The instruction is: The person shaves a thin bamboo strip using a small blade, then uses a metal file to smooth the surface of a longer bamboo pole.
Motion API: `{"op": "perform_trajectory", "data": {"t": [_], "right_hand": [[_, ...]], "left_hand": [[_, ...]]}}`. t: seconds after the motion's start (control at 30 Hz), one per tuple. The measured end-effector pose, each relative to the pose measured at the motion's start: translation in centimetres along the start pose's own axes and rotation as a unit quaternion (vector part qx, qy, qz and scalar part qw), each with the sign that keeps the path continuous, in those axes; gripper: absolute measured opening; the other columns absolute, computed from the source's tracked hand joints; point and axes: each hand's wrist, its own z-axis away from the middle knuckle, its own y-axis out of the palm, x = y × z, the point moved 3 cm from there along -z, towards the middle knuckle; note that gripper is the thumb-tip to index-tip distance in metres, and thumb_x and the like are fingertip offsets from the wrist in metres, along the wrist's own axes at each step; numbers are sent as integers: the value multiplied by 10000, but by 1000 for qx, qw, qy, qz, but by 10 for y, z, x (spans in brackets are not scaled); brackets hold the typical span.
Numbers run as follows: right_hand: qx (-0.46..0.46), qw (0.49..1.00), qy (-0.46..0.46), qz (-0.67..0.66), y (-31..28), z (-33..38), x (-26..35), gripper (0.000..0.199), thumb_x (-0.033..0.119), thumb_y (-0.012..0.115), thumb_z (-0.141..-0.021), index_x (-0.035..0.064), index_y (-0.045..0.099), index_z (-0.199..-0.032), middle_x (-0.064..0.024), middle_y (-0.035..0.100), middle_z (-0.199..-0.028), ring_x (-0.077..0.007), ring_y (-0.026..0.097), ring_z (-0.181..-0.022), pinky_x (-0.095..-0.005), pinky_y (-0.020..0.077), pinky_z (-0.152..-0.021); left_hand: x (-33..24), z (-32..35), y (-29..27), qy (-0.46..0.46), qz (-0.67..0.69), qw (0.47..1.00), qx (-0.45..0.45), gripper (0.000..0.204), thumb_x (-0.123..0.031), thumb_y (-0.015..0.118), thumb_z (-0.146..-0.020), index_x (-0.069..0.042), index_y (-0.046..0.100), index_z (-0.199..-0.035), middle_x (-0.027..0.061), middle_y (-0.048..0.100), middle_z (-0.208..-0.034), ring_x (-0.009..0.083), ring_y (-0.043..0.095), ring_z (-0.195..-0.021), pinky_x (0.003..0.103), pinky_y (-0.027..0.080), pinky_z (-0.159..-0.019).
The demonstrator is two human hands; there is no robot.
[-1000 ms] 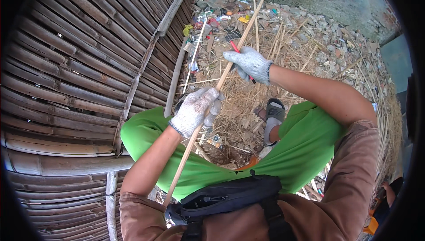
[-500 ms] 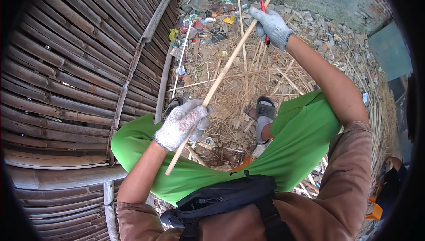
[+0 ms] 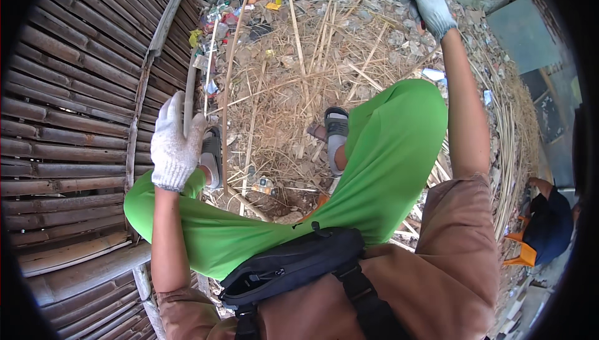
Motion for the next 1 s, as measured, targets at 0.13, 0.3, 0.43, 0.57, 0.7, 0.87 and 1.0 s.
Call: {"op": "perform_trajectory", "data": {"t": [0.13,0.3,0.43,0.57,0.7,0.87,1.0], "right_hand": [[-30,982,187,-7,-20,124,-148,539,588,690,-986,53,703,-1056,-19,659,-731,-80,556,-508,-271,414,-436],[-76,909,392,119,-1,343,-359,487,480,709,-925,-4,751,-957,-124,707,-722,-197,663,-602,-399,520,-574],[-134,818,453,330,4,466,-409,439,442,641,-953,39,761,-1080,-288,760,-1035,-489,738,-988,-570,578,-865],[-192,808,447,332,7,475,-380,400,384,702,-946,71,730,-1193,-270,743,-1077,-466,728,-1019,-563,568,-888],[-212,830,349,380,-7,438,-383,464,285,752,-924,133,663,-1354,-242,671,-1312,-455,704,-1069,-547,559,-909],[31,765,480,428,-32,413,-432,553,569,575,-1020,194,660,-1418,-223,686,-1344,-430,686,-1227,-528,579,-1007],[33,777,450,438,-26,408,-432,491,510,622,-1006,112,693,-1284,-242,748,-1199,-444,706,-1172,-553,571,-989]], "left_hand": [[-7,3,-17,-21,102,994,17,503,-206,715,-1001,20,595,-1434,223,672,-1338,307,718,-1096,385,585,-910],[-10,8,-18,-11,136,989,57,470,-178,704,-1016,-9,604,-1442,172,687,-1311,222,710,-1005,359,588,-871],[-17,1,2,-11,174,978,114,461,-146,703,-1011,-7,603,-1439,145,688,-1291,205,703,-1003,342,588,-863],[-35,-6,4,-31,165,970,179,468,-118,658,-1023,34,575,-1457,197,662,-1399,282,666,-1248,387,519,-1071],[-36,-10,13,-21,167,969,179,466,-107,677,-994,32,591,-1430,208,664,-1379,307,674,-1249,395,523,-1065],[-37,-13,18,31,123,976,179,475,-154,711,-974,30,602,-1399,210,674,-1272,315,695,-1091,412,549,-985],[-26,-9,13,68,114,976,171,469,-204,704,-977,27,611,-1374,226,673,-1231,371,688,-1079,439,548,-961]]}}
